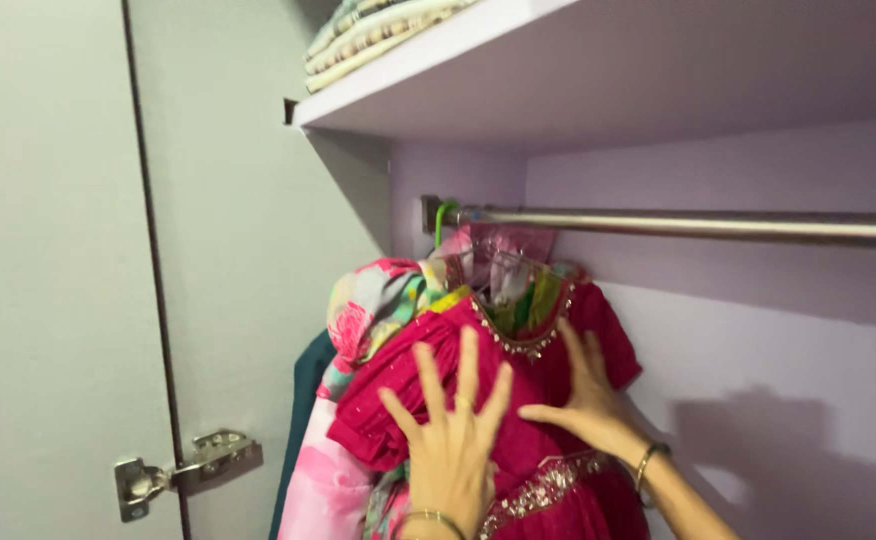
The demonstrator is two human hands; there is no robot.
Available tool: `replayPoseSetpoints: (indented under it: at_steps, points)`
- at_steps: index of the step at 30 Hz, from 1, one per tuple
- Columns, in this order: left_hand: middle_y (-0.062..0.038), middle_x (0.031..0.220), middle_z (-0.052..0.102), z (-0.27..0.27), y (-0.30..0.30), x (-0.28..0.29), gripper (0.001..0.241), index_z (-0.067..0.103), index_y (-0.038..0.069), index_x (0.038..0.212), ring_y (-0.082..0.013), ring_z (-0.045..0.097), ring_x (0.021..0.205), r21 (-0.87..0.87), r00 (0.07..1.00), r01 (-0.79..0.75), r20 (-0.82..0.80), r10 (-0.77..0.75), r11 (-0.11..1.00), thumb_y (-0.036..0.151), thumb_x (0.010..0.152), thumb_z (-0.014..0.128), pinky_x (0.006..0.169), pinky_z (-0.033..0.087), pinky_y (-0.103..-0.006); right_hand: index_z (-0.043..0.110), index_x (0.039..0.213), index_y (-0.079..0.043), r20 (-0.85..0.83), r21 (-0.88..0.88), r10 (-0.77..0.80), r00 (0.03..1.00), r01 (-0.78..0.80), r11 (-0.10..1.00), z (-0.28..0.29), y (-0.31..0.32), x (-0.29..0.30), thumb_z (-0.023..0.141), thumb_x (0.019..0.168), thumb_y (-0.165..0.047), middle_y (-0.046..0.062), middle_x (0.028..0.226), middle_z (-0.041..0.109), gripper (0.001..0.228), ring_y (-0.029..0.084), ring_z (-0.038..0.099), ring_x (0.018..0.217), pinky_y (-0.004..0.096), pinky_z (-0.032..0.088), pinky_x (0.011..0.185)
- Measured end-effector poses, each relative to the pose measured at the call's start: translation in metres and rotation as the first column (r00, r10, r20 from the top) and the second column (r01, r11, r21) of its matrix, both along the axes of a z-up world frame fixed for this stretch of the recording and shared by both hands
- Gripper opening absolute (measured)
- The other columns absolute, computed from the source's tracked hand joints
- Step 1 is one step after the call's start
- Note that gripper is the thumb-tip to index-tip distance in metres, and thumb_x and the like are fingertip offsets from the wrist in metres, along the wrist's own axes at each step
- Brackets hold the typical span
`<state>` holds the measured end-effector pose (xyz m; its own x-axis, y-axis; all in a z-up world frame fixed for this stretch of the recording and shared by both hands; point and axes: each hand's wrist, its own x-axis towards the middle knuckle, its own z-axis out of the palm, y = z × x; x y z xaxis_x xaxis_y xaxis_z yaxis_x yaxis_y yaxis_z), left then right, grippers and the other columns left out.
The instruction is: The person picks up various garments from a bed, places them on hangers, and hangs them in a wardrobe. The items include a dark green jacket, a pink tie-dye jacket, and several colorful dresses, which are hung one by one on a metal rod.
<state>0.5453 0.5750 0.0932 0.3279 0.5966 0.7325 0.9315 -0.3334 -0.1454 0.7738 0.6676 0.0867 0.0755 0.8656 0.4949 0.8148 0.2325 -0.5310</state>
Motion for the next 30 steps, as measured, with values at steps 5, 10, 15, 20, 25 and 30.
replayPoseSetpoints:
  at_steps: [5,10,15,20,25,30]
  points:
    - [-0.009,0.17,-0.016,0.054,-0.002,-0.02,0.119,0.031,0.043,0.157,-0.0609,-0.006,0.15,-0.083,0.984,-0.176,-0.04,0.173,0.981,0.036,0.057,0.096,0.098,0.015,-0.0894,-0.012,0.162,-0.038,-0.208,0.068,0.234,0.95,-0.225,0.972,0.035,0.013,-0.057,0.098,0.056,-0.026,0.024,0.164,-0.027,0.153,0.038,0.059,0.118,0.041,0.061,0.094]
    - [-0.006,0.17,-0.017,0.067,0.022,-0.03,0.118,0.027,0.044,0.157,-0.0501,-0.001,0.152,-0.141,0.952,-0.295,-0.124,0.279,0.945,0.05,0.059,0.093,0.108,0.017,-0.0844,-0.017,0.16,-0.036,-0.209,0.095,0.262,0.942,-0.247,0.964,0.04,0.036,-0.07,0.098,0.057,-0.024,0.026,0.162,-0.031,0.155,0.033,0.076,0.099,0.038,0.063,0.09]
    - [-0.007,0.171,-0.01,0.033,0.033,-0.024,0.11,0.034,0.042,0.158,-0.053,0.0,0.152,0.025,0.966,-0.243,-0.086,0.244,0.97,0.054,0.062,0.088,0.104,0.015,-0.0847,-0.015,0.158,-0.021,0.055,0.417,0.307,0.95,-0.301,0.857,-0.009,0.054,-0.048,0.1,0.058,-0.024,0.021,0.166,-0.011,0.152,0.046,0.003,0.154,0.05,0.022,0.12]
    - [-0.002,0.168,-0.002,-0.081,0.012,-0.007,0.09,0.042,0.031,0.15,-0.049,0.002,0.15,-0.005,0.995,0.097,-0.022,-0.097,0.995,0.064,0.073,0.077,0.106,0.013,-0.0853,0.001,0.166,-0.021,0.115,0.213,0.11,0.987,-0.133,0.968,-0.145,0.027,-0.022,0.072,0.091,-0.038,0.017,0.173,-0.004,0.105,0.042,-0.003,0.158,0.064,0.014,0.123]
    - [0.0,0.17,-0.004,-0.265,-0.027,-0.015,0.096,0.035,0.029,0.16,-0.0403,0.0,0.152,-0.336,0.941,0.036,-0.305,-0.144,0.941,0.053,0.075,0.073,0.112,0.016,-0.0712,0.003,0.161,-0.019,0.282,0.024,-0.029,0.959,0.023,0.999,-0.321,-0.046,-0.039,0.06,0.085,-0.056,0.018,0.17,-0.01,0.101,0.053,-0.003,0.153,0.076,0.012,0.113]
    - [0.001,0.17,0.002,-0.389,-0.073,-0.047,0.084,0.039,0.038,0.152,-0.0374,0.004,0.153,-0.382,0.934,-0.008,-0.333,-0.13,0.924,0.05,0.075,0.073,0.113,0.02,-0.064,-0.004,0.163,-0.026,0.359,-0.581,-0.104,0.927,0.309,0.753,-0.43,-0.126,-0.049,0.053,0.089,-0.071,0.017,0.171,-0.017,0.104,0.059,0.001,0.147,0.072,0.016,0.118]
